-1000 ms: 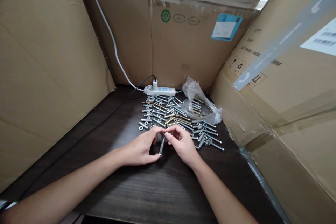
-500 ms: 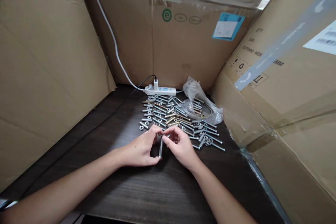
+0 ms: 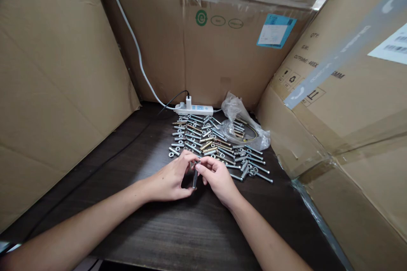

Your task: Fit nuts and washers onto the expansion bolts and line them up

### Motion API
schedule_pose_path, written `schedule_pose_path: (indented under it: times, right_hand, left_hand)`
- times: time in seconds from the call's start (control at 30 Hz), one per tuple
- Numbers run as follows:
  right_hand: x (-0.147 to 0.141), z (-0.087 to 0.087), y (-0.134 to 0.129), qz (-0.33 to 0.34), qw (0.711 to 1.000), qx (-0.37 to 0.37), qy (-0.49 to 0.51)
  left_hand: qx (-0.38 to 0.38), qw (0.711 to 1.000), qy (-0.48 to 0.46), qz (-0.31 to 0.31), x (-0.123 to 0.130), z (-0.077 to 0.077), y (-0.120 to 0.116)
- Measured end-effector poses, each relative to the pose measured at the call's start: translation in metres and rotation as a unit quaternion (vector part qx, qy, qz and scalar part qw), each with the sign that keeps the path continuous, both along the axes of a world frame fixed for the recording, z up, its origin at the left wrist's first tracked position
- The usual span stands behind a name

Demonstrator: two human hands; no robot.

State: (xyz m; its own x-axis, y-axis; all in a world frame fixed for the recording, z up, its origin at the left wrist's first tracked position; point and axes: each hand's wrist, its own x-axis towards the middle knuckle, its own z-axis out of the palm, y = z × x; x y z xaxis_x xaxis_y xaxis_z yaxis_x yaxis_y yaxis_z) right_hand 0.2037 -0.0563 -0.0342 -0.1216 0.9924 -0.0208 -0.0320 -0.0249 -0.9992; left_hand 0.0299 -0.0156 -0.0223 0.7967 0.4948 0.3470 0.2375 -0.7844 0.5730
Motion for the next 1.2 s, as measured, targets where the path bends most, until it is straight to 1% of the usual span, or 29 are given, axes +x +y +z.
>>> schedule_pose_path:
  times: [0.1,0.27,0.53,0.73,0.93,1.2]
  right_hand:
    - [-0.0002,-0.0032,0.0001,-0.011,1.0,-0.001,0.011]
    - [-0.0004,-0.0038,-0.0003,-0.03,0.999,0.011,0.012]
    - [-0.0012,-0.004,-0.0004,-0.002,0.999,-0.007,0.04]
    - [-0.0001,-0.0028,0.001,-0.011,0.999,0.002,0.045]
    - [0.0003,-0.0014,0.0003,-0.004,0.998,0.0,0.07]
    - [0.0038,0.0003,-0.0003,-0.013,0.999,0.027,0.019]
  left_hand:
    - [-0.003,1.0,-0.003,0.005,-0.0001,-0.0004,-0.0003]
    - [0.004,1.0,-0.008,0.009,0.0,0.0,-0.0004]
    - [0.003,1.0,-0.008,0.018,0.0005,-0.0008,-0.0004]
    - [0.006,1.0,-0.015,0.012,0.0003,0.0002,0.0002]
    - [-0.004,1.0,-0.009,0.0,-0.001,0.002,-0.0004]
    - [0.001,1.0,0.011,-0.003,-0.0021,-0.0003,-0.002]
